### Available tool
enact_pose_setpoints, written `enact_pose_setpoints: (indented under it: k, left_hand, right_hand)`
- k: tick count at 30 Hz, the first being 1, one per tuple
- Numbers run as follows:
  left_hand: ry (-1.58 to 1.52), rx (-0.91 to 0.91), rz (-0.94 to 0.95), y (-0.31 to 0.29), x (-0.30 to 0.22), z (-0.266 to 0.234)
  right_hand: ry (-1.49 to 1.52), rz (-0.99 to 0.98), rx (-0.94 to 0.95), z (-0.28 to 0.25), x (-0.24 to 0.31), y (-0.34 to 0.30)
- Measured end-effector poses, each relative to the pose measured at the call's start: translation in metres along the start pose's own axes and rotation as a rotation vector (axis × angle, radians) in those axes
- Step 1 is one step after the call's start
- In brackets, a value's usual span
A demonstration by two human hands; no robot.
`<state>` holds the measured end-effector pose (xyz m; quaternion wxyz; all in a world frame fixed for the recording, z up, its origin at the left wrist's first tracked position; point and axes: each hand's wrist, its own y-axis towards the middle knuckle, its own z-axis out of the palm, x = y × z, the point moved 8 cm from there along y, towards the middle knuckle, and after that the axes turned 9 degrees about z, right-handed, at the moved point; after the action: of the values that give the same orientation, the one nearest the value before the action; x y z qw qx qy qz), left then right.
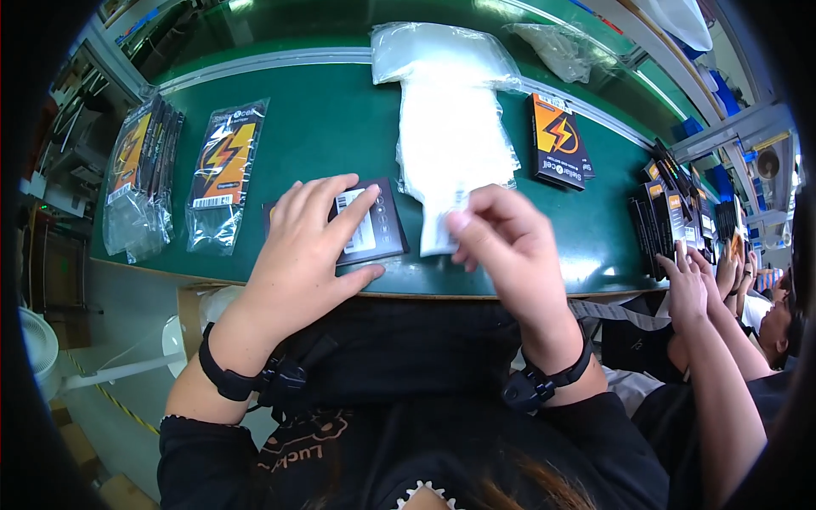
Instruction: Packaging high-rate batteries and electronic components into plastic bags and cardboard boxes on an assembly line.
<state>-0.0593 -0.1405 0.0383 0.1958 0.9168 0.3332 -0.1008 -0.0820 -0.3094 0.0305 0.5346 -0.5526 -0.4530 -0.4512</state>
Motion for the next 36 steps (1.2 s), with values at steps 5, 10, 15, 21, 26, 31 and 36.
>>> enact_pose_setpoints:
  k: [5, 10, 15, 21, 26, 31, 36]
  left_hand:
    - [-0.159, 0.017, 0.015, -0.011, -0.004, 0.000]
    - [-0.197, 0.008, -0.037, -0.024, 0.000, -0.001]
    - [-0.249, -0.246, -0.061, -0.026, 0.006, -0.016]
    - [-0.322, -0.391, -0.128, -0.028, 0.018, -0.025]
    - [-0.602, -0.487, -0.191, -0.022, 0.027, -0.021]
    - [-1.009, -0.601, -0.291, -0.016, 0.027, -0.022]
    - [-1.041, -0.617, -0.251, -0.017, 0.024, -0.022]
  right_hand:
    - [-0.182, 0.194, 0.167, 0.023, -0.024, -0.001]
    - [0.046, 0.196, 0.129, 0.026, -0.027, 0.000]
    - [0.154, 0.073, 0.199, 0.035, -0.021, -0.006]
    - [-0.066, -0.328, 0.125, 0.036, 0.029, -0.012]
    - [-0.213, -0.414, 0.148, 0.051, 0.037, -0.014]
    - [0.043, -0.417, 0.143, 0.055, 0.043, -0.015]
    - [-0.488, -0.624, 0.114, 0.055, 0.047, -0.024]
